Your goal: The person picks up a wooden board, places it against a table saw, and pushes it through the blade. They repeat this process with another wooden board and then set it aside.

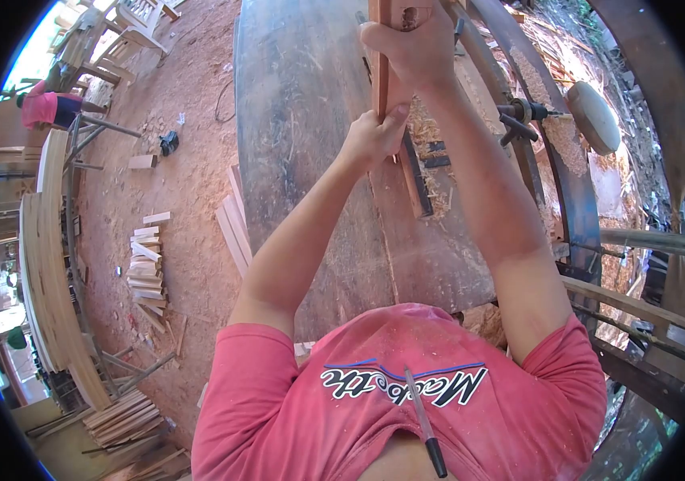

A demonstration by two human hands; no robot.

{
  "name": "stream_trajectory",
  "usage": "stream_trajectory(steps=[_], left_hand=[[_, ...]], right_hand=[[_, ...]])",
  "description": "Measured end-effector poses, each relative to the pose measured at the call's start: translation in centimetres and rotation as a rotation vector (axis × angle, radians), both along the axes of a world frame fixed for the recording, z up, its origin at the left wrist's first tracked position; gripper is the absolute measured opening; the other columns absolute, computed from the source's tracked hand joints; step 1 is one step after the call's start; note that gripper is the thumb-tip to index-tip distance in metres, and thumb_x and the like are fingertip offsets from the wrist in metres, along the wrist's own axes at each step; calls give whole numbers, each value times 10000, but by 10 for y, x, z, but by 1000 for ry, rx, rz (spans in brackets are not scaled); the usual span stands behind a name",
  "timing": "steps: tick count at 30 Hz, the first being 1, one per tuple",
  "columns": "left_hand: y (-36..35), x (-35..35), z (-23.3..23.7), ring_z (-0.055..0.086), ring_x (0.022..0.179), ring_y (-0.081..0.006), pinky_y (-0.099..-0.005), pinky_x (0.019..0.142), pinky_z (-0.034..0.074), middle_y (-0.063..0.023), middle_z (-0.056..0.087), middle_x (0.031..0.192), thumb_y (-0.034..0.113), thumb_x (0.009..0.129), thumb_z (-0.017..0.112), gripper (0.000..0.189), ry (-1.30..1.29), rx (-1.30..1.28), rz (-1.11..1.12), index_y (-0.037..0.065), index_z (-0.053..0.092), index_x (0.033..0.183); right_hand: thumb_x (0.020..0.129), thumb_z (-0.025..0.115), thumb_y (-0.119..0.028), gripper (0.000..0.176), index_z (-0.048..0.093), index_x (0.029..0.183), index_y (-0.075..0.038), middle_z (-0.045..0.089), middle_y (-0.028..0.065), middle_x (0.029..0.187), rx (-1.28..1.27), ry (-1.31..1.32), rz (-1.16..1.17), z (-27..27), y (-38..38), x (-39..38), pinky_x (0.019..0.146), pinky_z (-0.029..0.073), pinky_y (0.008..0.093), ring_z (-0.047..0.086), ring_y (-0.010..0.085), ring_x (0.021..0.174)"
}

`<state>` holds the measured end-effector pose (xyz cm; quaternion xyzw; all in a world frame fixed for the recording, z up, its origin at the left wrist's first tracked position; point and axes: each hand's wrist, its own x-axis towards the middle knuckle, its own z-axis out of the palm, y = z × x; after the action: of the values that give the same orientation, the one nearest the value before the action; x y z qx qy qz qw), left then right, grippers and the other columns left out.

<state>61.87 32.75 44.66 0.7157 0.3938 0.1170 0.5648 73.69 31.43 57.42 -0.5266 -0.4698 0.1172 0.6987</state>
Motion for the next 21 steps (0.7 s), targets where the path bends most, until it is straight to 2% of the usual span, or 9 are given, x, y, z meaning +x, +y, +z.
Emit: stream_trajectory(steps=[2, 4, 10, 11, 13, 21], left_hand=[[1, 2, -5, 638, 908, -179, -356, 829, 510, -137, 713, 952, 612, 1023, 516, 718, -3, 13, 2, -75, 661, 1172], [3, 6, -14, 659, 669, -250, -397, 665, 519, -108, 626, 650, 623, 977, 545, 677, -96, 65, 91, -15, 649, 778], [7, 8, -16, 660, 662, -260, -398, 656, 513, -116, 624, 636, 628, 974, 548, 695, -138, 75, 108, -29, 653, 773], [7, 7, -12, 660, 662, -260, -398, 656, 513, -116, 624, 636, 628, 974, 548, 695, -136, 73, 108, -29, 653, 773], [9, 6, -4, 653, 915, -188, -359, 840, 511, -144, 715, 955, 618, 1017, 521, 713, 1, 10, 37, -65, 667, 1156], [9, 6, 3, 646, 893, -192, -371, 813, 513, -135, 712, 942, 628, 1009, 527, 713, 2, 10, 43, -55, 672, 1152]], right_hand=[[686, 703, -71, 357, 624, 1033, -43, 591, -20, 782, -4, 6, 35, 1, 2, 2, 632, 473, 269, 571, 100, 693], [684, 702, -70, 354, 625, 1029, -42, 591, -19, 781, 8, -2, 30, 1, 3, 2, 636, 474, 271, 572, 102, 696], [679, 703, -69, 352, 627, 1021, -37, 594, -13, 783, 36, -36, 35, 1, 8, 5, 647, 476, 273, 577, 104, 706], [679, 704, -70, 354, 628, 1023, -35, 596, -13, 786, 27, -39, 38, 1, 8, 5, 646, 476, 273, 578, 103, 708], [678, 706, -69, 356, 628, 1025, -34, 597, -13, 790, 12, -28, 31, 1, 9, 6, 645, 474, 272, 580, 103, 711], [676, 712, -66, 342, 620, 1003, -31, 584, -14, 796, -8, 11, 24, 0, 12, 7, 638, 463, 268, 568, 98, 711]])
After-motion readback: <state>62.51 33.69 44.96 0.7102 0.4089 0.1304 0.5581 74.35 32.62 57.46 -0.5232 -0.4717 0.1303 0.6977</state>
